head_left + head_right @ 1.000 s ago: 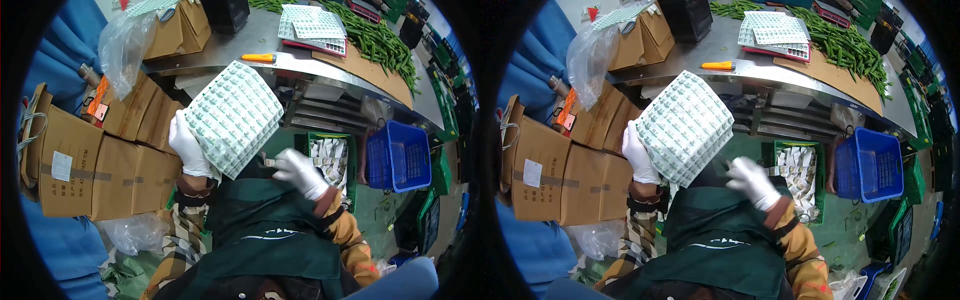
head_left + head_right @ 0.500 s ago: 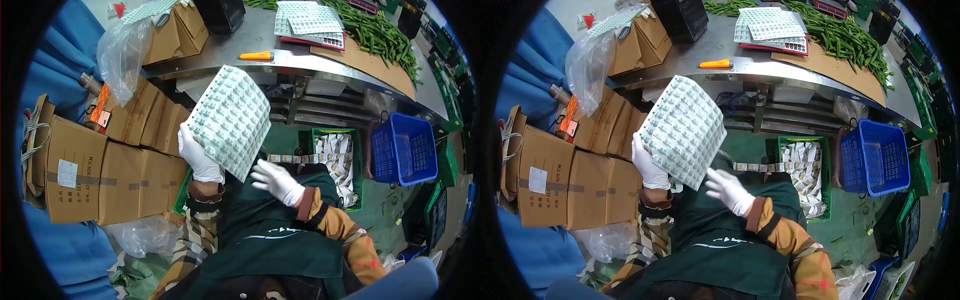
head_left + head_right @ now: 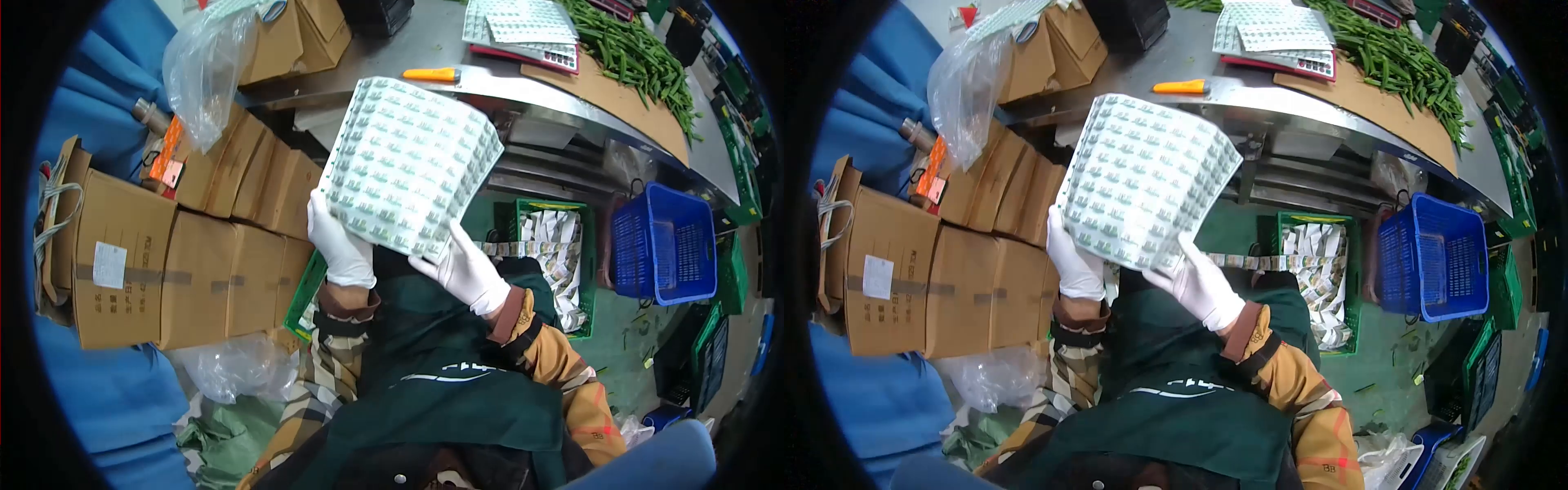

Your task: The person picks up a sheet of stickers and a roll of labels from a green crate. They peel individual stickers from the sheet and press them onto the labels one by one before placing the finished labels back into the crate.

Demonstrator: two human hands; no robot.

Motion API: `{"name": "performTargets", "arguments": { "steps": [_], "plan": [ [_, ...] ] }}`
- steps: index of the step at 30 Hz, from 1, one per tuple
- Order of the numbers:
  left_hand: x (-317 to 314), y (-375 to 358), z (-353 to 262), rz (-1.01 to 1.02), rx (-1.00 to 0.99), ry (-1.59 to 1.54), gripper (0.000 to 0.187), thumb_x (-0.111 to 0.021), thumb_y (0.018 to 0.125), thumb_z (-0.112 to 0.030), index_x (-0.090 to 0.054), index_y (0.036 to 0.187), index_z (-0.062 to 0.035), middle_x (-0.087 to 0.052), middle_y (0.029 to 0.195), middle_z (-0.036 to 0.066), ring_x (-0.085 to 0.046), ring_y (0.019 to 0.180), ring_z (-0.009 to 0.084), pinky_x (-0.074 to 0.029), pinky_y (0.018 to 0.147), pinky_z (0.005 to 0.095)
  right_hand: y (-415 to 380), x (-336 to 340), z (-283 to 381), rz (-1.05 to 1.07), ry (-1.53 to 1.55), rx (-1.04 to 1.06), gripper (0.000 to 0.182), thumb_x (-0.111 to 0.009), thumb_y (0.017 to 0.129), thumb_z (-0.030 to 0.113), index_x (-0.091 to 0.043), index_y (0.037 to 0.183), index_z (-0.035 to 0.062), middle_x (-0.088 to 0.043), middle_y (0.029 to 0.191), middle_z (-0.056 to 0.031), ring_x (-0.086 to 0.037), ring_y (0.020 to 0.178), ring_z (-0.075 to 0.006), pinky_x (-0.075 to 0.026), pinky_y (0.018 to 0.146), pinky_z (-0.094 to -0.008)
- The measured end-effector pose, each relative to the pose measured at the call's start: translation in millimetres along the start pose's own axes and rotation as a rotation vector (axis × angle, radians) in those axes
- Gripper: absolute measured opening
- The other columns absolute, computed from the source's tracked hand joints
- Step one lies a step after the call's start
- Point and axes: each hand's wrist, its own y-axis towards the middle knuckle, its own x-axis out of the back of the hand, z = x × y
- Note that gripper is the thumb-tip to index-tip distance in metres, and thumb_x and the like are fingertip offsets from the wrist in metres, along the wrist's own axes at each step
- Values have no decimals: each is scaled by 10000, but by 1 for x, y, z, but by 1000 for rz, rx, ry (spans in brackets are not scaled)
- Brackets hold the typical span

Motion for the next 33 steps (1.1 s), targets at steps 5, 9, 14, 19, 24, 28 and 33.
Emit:
{"name": "performTargets", "arguments": {
  "steps": [5, 9, 14, 19, 24, 28, 33],
  "plan": [
    [-5, -7, -4, -175, -64, 303, 278, -494, 986, -288, -603, 1030, -36, -627, 929, 33, -589, 790, 105, -481, 680, 281, 7, -8, 48, -140, -303, 391, 186, -572, 930, 96, -604, 1095, 14, -648, 999, -62, -653, 877, -201, -529, 742, -344],
    [60, 47, -8, 17, -378, 752, 200, -622, 929, -162, -652, 1066, -19, -617, 893, 41, -581, 765, 114, -480, 699, 261, -15, -33, 128, -323, -1123, 921, 143, -612, 943, 100, -638, 1021, -16, -660, 870, 2, -573, 799, -50, -472, 707, -242],
    [20, 30, -55, 411, -693, 1423, 486, -740, 805, -127, -586, 1265, -91, -625, 1115, 45, -554, 679, 100, -474, 672, 242, -36, -46, 144, -104, -1855, 395, 154, -661, 851, 94, -685, 995, 45, -673, 846, -112, -653, 750, -227, -508, 701, -301],
    [-8, 11, -60, 878, -126, 1059, 649, -727, 845, -148, -446, 1420, -41, -624, 1217, 36, -448, 627, 7, -426, 635, 165, -44, -88, 128, 220, -1613, 107, 248, -664, 908, 194, -669, 1072, 8, -679, 862, -32, -559, 790, -67, -490, 756, -265],
    [-13, 16, -56, 863, 183, 853, 411, -670, 910, -142, -573, 1278, 12, -673, 1109, 71, -597, 808, 46, -490, 763, 211, -48, -85, 140, 117, -1451, 161, 253, -640, 922, 164, -664, 1116, 3, -687, 928, -13, -574, 857, -67, -483, 785, -256],
    [-10, 17, -60, 812, 260, 785, 280, -656, 906, -94, -622, 1157, 23, -685, 1037, 71, -634, 907, 95, -501, 834, 244, -40, -77, 136, -80, -1125, 480, 374, -614, 926, 105, -574, 1282, -2, -662, 882, -8, -573, 806, -37, -457, 711, -193],
    [-30, -4, -62, 669, 139, 726, 229, -541, 956, -111, -606, 1142, 5, -680, 979, 76, -619, 881, 88, -497, 812, 239, -56, -81, 129, -198, -1240, 659, 440, -596, 928, 46, -531, 1362, 25, -627, 882, 20, -494, 742, -7, -400, 659, -160]
  ]
}}
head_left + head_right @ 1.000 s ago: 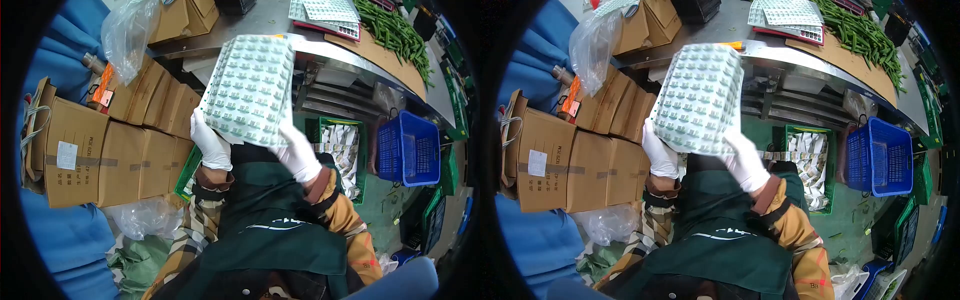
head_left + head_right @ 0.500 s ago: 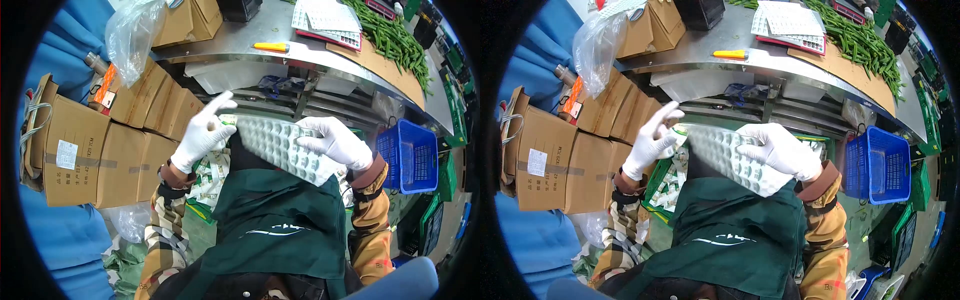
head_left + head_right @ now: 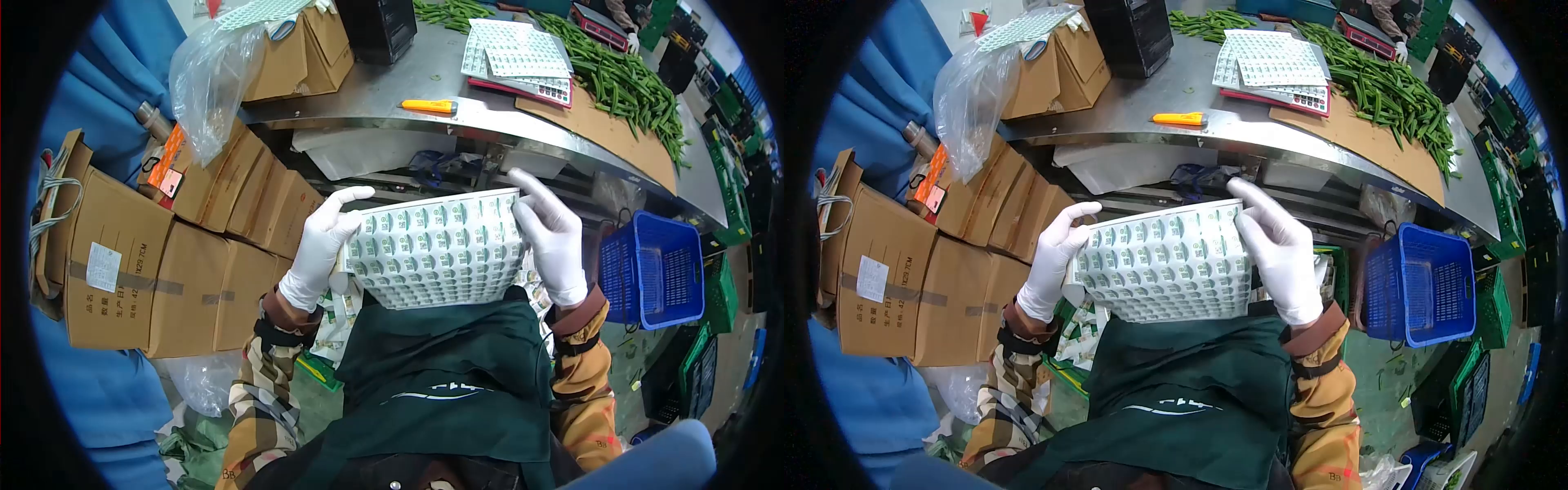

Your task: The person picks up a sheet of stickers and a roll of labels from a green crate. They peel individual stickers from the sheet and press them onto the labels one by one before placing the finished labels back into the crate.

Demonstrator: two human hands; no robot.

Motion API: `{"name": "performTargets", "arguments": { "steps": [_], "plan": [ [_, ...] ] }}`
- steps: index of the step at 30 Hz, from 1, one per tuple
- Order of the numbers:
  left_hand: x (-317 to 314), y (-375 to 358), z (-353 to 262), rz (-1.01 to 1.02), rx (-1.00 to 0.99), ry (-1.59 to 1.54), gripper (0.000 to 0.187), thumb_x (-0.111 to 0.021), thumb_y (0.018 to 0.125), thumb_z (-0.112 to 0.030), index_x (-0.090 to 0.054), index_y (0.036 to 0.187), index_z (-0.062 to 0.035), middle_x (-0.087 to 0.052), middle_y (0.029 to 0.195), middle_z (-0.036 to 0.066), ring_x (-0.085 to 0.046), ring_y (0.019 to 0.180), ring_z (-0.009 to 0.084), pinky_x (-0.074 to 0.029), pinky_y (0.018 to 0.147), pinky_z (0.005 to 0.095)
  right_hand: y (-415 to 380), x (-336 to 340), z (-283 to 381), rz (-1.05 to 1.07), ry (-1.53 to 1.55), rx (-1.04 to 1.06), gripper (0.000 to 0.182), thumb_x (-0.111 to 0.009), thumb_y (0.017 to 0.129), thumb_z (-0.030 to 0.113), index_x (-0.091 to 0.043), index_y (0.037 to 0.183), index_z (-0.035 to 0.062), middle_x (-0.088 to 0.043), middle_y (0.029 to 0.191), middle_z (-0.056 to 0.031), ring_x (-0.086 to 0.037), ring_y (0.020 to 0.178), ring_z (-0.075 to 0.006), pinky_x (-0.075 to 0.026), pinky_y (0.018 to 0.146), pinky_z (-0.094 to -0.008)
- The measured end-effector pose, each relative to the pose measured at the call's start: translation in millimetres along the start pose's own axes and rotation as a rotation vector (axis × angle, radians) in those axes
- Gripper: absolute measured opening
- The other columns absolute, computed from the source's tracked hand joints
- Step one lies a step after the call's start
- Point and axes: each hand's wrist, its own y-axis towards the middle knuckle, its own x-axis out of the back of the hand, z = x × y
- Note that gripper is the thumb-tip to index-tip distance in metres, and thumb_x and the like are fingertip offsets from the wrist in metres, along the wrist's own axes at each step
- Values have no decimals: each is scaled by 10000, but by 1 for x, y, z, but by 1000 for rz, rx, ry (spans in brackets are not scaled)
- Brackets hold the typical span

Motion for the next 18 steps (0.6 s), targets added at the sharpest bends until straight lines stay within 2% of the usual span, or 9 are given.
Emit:
{"name": "performTargets", "arguments": {
  "steps": [1, 2, 5, 7, 9, 10, 13, 16, 18],
  "plan": [
    [0, -1, 2, 1, -28, -8, 221, -533, 958, -105, -612, 1131, 6, -677, 985, 72, -615, 890, 87, -494, 819, 240, -1, 0, -1, 24, -49, -13, 443, -600, 926, 43, -532, 1364, 29, -646, 937, 4, -501, 762, -8, -404, 673, -161],
    [1, -1, 7, 1, -56, -15, 214, -526, 959, -99, -618, 1121, 7, -675, 990, 69, -612, 899, 86, -491, 827, 241, 1, 7, -9, 94, -130, 66, 416, -611, 918, 34, -567, 1332, 27, -658, 1096, -27, -551, 857, -28, -449, 754, -177],
    [11, -1, 15, 100, -84, 53, 194, -488, 969, -68, -648, 1043, 13, -666, 1005, 45, -599, 925, 91, -482, 856, 252, -4, -2, 6, 91, 67, 7, 359, -615, 914, 37, -618, 1273, 25, -652, 1162, -30, -581, 938, -56, -468, 838, -197],
    [11, -3, 12, 122, -35, 35, 194, -481, 971, -58, -655, 1013, 18, -664, 1009, 40, -599, 924, 97, -480, 866, 258, -5, 0, 8, 105, 81, -12, 327, -626, 910, 50, -644, 1235, 18, -656, 1131, -36, -591, 969, -72, -472, 873, -209],
    [7, -4, 6, 104, -30, 18, 151, -559, 950, -58, -651, 1039, 21, -670, 1045, 78, -618, 950, 108, -497, 860, 265, -4, 6, 4, 142, 34, -1, 337, -633, 907, 53, -640, 1242, 19, -653, 1137, -51, -591, 975, -74, -470, 875, -211],
    [3, -6, 5, 86, -18, -12, 147, -583, 940, -54, -651, 1048, 20, -674, 1053, 88, -626, 948, 111, -505, 851, 265, -4, 5, 5, 121, 49, 9, 347, -661, 891, 62, -648, 1237, 32, -665, 1043, -24, -584, 886, -49, -475, 812, -196],
    [6, -7, 10, 35, -18, -46, 189, -643, 907, -37, -647, 1087, 21, -691, 1053, 113, -649, 924, 113, -525, 818, 257, -6, 7, 0, 103, 20, -100, 349, -682, 881, 77, -657, 1227, 37, -655, 913, 24, -549, 774, -21, -462, 726, -177],
    [8, -9, 9, 1, -37, 24, 251, -669, 888, -20, -642, 1134, 23, -708, 1026, 112, -657, 889, 103, -533, 790, 245, -9, 9, -7, 139, -53, -101, 355, -697, 875, 82, -653, 1222, 22, -623, 822, 58, -505, 707, -3, -437, 671, -165],
    [8, -12, 5, -9, -50, 74, 275, -673, 882, -10, -644, 1153, 24, -714, 1013, 105, -655, 881, 95, -534, 783, 241, -11, 8, -2, 165, -41, -139, 354, -696, 872, 74, -649, 1217, 11, -634, 841, 50, -521, 725, -4, -445, 682, -168]
  ]
}}
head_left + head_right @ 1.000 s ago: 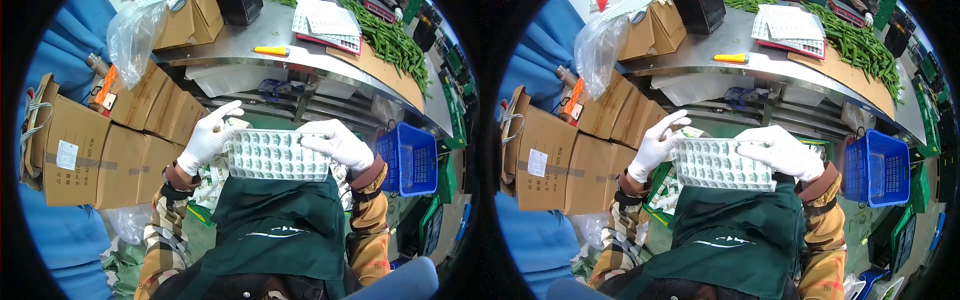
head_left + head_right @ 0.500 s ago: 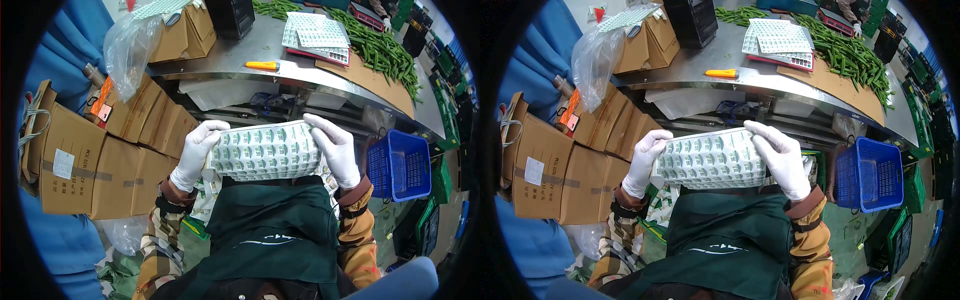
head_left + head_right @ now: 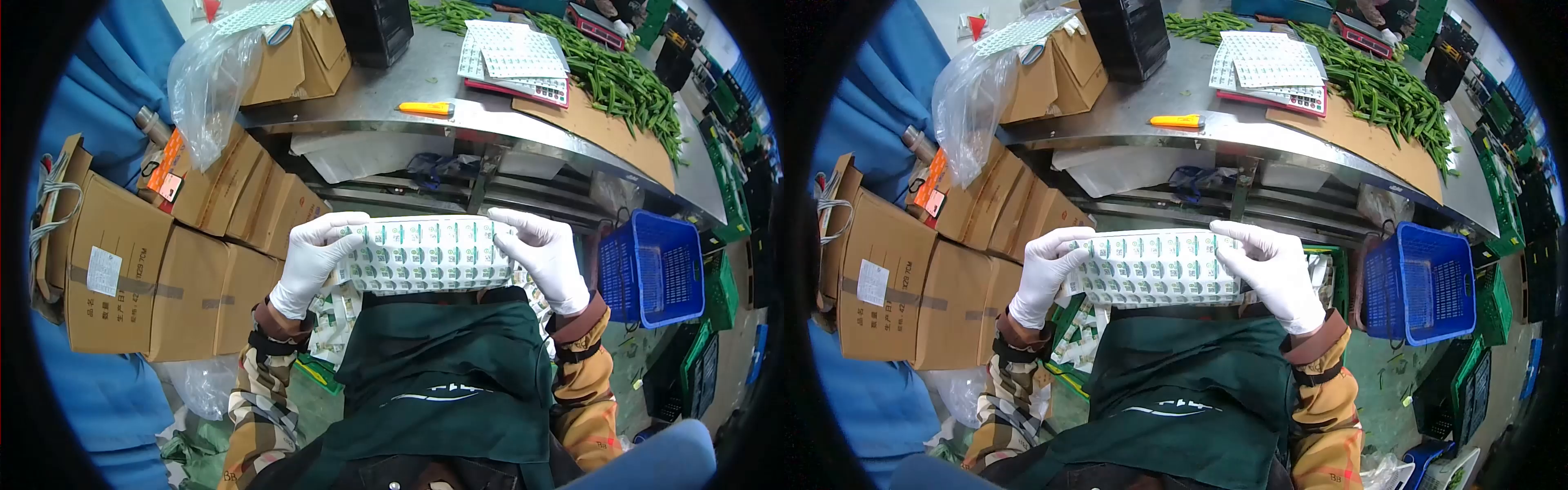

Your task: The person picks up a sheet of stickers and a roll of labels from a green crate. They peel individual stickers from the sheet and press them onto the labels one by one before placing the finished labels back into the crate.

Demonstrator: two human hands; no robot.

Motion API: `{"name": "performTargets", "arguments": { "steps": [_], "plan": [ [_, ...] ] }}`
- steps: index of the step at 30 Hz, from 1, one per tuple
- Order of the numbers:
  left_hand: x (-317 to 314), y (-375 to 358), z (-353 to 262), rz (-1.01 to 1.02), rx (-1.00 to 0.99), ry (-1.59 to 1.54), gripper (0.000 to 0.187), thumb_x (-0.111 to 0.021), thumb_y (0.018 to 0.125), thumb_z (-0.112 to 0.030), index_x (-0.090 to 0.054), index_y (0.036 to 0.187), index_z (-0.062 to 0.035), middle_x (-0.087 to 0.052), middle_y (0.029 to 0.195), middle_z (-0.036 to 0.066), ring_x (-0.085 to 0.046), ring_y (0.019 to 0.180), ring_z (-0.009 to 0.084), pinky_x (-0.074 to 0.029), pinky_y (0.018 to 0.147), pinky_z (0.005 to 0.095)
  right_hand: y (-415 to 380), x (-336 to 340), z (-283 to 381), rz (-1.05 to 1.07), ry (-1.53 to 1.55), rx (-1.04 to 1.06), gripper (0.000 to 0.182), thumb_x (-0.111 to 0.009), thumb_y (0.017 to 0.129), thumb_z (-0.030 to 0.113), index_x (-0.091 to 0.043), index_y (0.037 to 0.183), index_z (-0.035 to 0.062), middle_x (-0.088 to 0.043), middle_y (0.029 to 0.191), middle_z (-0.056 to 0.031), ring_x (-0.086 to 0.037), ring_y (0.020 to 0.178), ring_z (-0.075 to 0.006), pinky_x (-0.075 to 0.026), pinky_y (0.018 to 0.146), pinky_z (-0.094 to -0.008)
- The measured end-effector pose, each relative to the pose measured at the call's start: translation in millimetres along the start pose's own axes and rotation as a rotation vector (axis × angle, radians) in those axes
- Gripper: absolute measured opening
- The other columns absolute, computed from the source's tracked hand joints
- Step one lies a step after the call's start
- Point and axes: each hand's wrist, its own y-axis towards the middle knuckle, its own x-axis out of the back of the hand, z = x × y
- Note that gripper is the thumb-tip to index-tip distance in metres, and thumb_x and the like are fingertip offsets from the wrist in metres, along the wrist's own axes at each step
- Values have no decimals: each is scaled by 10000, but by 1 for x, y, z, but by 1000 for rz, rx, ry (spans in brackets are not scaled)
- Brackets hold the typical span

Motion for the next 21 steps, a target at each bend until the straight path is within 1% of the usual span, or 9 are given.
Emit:
{"name": "performTargets", "arguments": {
  "steps": [1, 5, 8, 12, 15, 16, 19, 20, 21],
  "plan": [
    [0, -2, -2, 0, -8, 12, 280, -674, 880, -5, -647, 1157, 24, -715, 1012, 102, -653, 884, 92, -533, 784, 241, -1, -1, 1, 14, 6, -18, 353, -696, 871, 70, -646, 1214, 6, -640, 850, 47, -529, 734, -5, -449, 687, -170],
    [1, -5, -8, 13, 34, 39, 271, -680, 869, 12, -670, 1140, 17, -718, 1021, 89, -648, 888, 87, -530, 784, 239, 0, -1, -1, 65, 183, -66, 241, -689, 858, 37, -663, 1095, -3, -669, 887, 17, -573, 769, -24, -469, 708, -187],
    [0, -7, -8, 8, 51, 49, 224, -688, 864, 7, -690, 1088, 15, -719, 1003, 76, -645, 881, 82, -529, 782, 239, -3, 2, -2, 97, 131, -102, 162, -683, 862, 33, -664, 1019, -2, -665, 871, 10, -578, 765, -36, -469, 709, -192],
    [3, -9, -6, -1, 55, 49, 162, -698, 860, -2, -705, 1021, 14, -718, 943, 58, -639, 843, 72, -521, 754, 229, -7, -6, -9, -32, 81, 17, 80, -691, 852, 20, -647, 914, -5, -660, 823, -18, -587, 734, -64, -474, 680, -218],
    [7, -7, -2, -36, 58, 38, 120, -699, 863, -14, -712, 980, 11, -715, 898, 48, -632, 809, 68, -512, 726, 221, -12, -11, -9, -116, -169, 122, 82, -684, 871, 57, -670, 920, -7, -669, 782, 1, -580, 726, -44, -472, 681, -210],
    [7, -6, -1, -52, 58, 40, 114, -701, 864, -21, -714, 973, 10, -714, 886, 46, -629, 798, 67, -508, 717, 219, -13, -14, -9, -142, -211, 173, 75, -682, 876, 68, -672, 879, -6, -663, 733, -24, -591, 688, -60, -475, 655, -224],
    [8, -6, 1, -99, 55, 101, 124, -710, 882, -103, -711, 927, 13, -686, 812, 16, -591, 741, 51, -477, 670, 209, -17, -15, -12, -180, -347, 311, 72, -684, 875, 71, -673, 864, 1, -658, 720, -50, -606, 647, -104, -475, 635, -240],
    [8, -6, 2, -109, 54, 109, 144, -712, 886, -126, -708, 916, 15, -674, 793, 6, -576, 728, 46, -468, 659, 207, -17, -14, -13, -193, -423, 365, 71, -689, 871, 79, -674, 872, 10, -656, 733, -73, -618, 646, -145, -476, 636, -248],
    [7, -6, 3, -119, 53, 117, 166, -714, 891, -149, -704, 906, 16, -661, 774, -5, -561, 716, 40, -458, 649, 205, -17, -15, -16, -209, -419, 382, 68, -689, 869, 77, -673, 868, 11, -655, 738, -77, -619, 650, -150, -476, 638, -249]
  ]
}}
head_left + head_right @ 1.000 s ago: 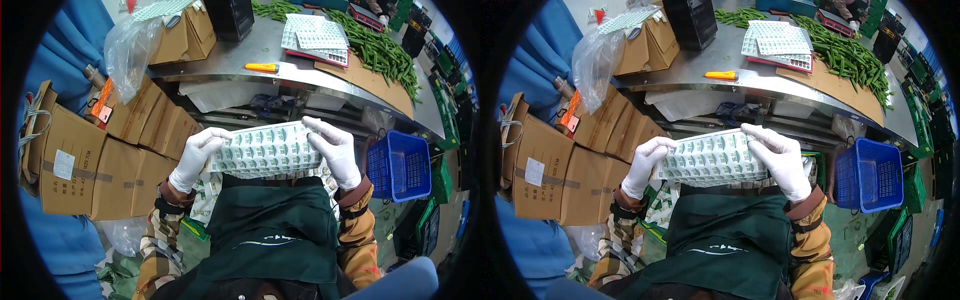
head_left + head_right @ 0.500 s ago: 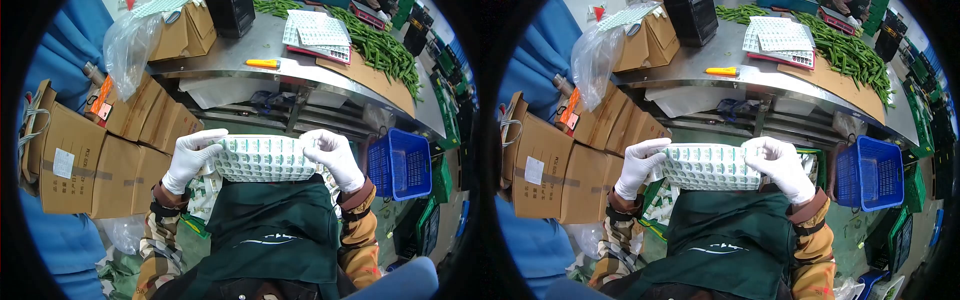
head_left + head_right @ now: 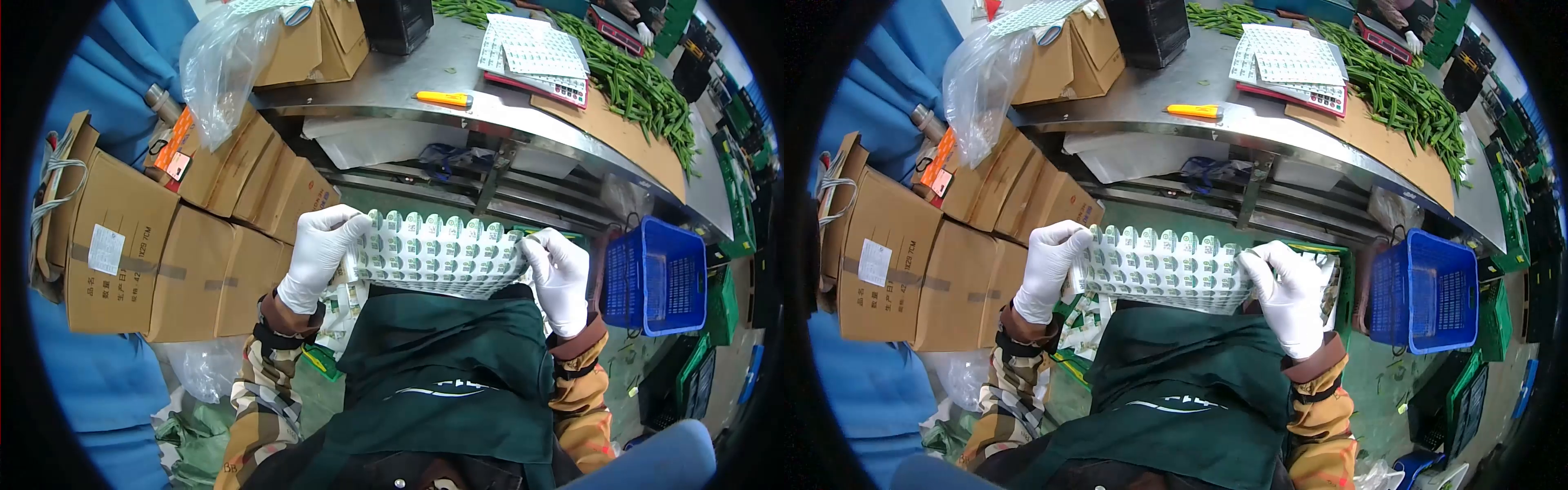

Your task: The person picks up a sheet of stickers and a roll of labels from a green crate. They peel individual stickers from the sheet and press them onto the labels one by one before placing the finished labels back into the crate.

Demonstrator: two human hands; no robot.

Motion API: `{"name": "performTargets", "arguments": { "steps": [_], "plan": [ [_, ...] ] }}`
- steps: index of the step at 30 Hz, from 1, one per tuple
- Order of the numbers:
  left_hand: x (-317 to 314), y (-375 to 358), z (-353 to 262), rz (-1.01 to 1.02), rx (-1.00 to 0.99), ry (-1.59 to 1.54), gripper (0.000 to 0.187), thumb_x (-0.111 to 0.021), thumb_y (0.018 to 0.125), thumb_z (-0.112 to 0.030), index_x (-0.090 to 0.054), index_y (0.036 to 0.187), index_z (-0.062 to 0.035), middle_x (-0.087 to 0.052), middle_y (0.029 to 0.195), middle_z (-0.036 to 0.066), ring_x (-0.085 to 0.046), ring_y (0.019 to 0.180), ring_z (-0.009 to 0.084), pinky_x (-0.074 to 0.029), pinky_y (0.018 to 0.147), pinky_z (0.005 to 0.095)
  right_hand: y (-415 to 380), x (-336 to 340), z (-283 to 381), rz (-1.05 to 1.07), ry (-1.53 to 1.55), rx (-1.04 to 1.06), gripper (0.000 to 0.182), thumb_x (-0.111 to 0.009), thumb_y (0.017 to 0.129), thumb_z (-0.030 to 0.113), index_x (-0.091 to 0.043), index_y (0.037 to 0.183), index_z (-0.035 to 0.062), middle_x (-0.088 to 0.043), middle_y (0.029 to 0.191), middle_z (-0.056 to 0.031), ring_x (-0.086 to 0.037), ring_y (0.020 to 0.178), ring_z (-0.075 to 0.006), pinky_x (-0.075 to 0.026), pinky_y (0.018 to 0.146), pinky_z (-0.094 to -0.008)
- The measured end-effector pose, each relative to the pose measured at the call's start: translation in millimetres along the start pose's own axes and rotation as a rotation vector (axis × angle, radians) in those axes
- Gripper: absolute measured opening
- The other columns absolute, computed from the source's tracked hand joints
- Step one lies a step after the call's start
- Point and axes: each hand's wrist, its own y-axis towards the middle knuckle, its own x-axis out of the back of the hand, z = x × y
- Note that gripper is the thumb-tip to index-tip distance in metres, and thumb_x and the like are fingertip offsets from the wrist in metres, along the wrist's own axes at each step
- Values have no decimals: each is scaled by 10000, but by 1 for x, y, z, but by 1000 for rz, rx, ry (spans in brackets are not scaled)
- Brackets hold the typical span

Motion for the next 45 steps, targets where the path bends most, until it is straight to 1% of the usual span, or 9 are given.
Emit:
{"name": "performTargets", "arguments": {
  "steps": [3, 7, 13, 20, 27, 30, 37, 43, 45],
  "plan": [
    [-4, 2, 6, -7, -41, -45, 219, -707, 904, -205, -692, 885, 13, -617, 750, -31, -508, 700, 24, -430, 622, 205, -5, -4, -9, -26, 2, 10, 90, -684, 876, 74, -693, 940, 11, -685, 808, -59, -627, 703, -119, -481, 668, -237],
    [-16, -2, 5, 46, -40, -210, 180, -696, 901, -132, -698, 1002, 17, -680, 841, -1, -577, 762, 35, -477, 663, 206, -4, -13, -6, -90, 395, -354, 269, -667, 909, 91, -665, 1164, 8, -703, 941, -17, -605, 836, -49, -486, 753, -202],
    [-13, -11, -1, 65, -8, -218, 190, -733, 850, -59, -715, 1029, 3, -708, 874, 36, -620, 769, 57, -503, 672, 206, -6, -16, -5, -61, 500, -374, 224, -681, 889, 63, -682, 1105, 2, -702, 952, -31, -608, 810, -56, -495, 746, -213],
    [-8, 0, 6, -80, 5, -211, 168, -745, 852, -121, -725, 963, 3, -698, 836, 20, -608, 736, 62, -486, 656, 216, -13, -27, -12, -162, -44, 268, 86, -678, 868, -10, -682, 951, -28, -662, 828, -36, -586, 724, -82, -485, 633, -238],
    [8, 6, -6, 21, -58, 38, 140, -730, 858, -92, -699, 933, 22, -690, 815, 29, -600, 734, 60, -480, 650, 222, 8, -10, -20, 224, 474, -299, 432, -674, 854, 90, -543, 1259, 17, -671, 1045, -66, -609, 904, -104, -498, 833, -262],
    [7, 2, -20, 59, 4, 14, 128, -720, 853, -46, -686, 948, 32, -692, 829, 38, -618, 761, 67, -497, 682, 219, 30, -6, -3, 282, 95, 98, 467, -718, 840, 168, -545, 1247, 19, -652, 1020, -78, -625, 867, -147, -517, 805, -283],
    [5, -5, -33, 125, -23, 83, 131, -719, 851, -33, -683, 954, 39, -692, 839, 38, -619, 776, 65, -500, 695, 217, 56, -22, 9, 372, -397, 524, 399, -697, 838, 432, -598, 1037, 100, -547, 626, -55, -584, 557, -257, -469, 539, -343],
    [8, -6, -28, 112, -16, 78, 148, -735, 841, -48, -683, 948, 39, -684, 835, 29, -603, 762, 58, -488, 680, 214, 57, -31, 1, 497, -281, 529, 306, -668, 873, 383, -601, 1021, 125, -545, 613, -49, -575, 520, -270, -465, 509, -346],
    [7, -5, -25, 111, -9, 69, 146, -735, 840, -47, -683, 946, 39, -682, 834, 25, -600, 760, 58, -486, 679, 217, 58, -29, 1, 553, -347, 568, 256, -600, 915, 385, -578, 1013, 149, -614, 763, -63, -624, 635, -289, -496, 549, -351]
  ]
}}
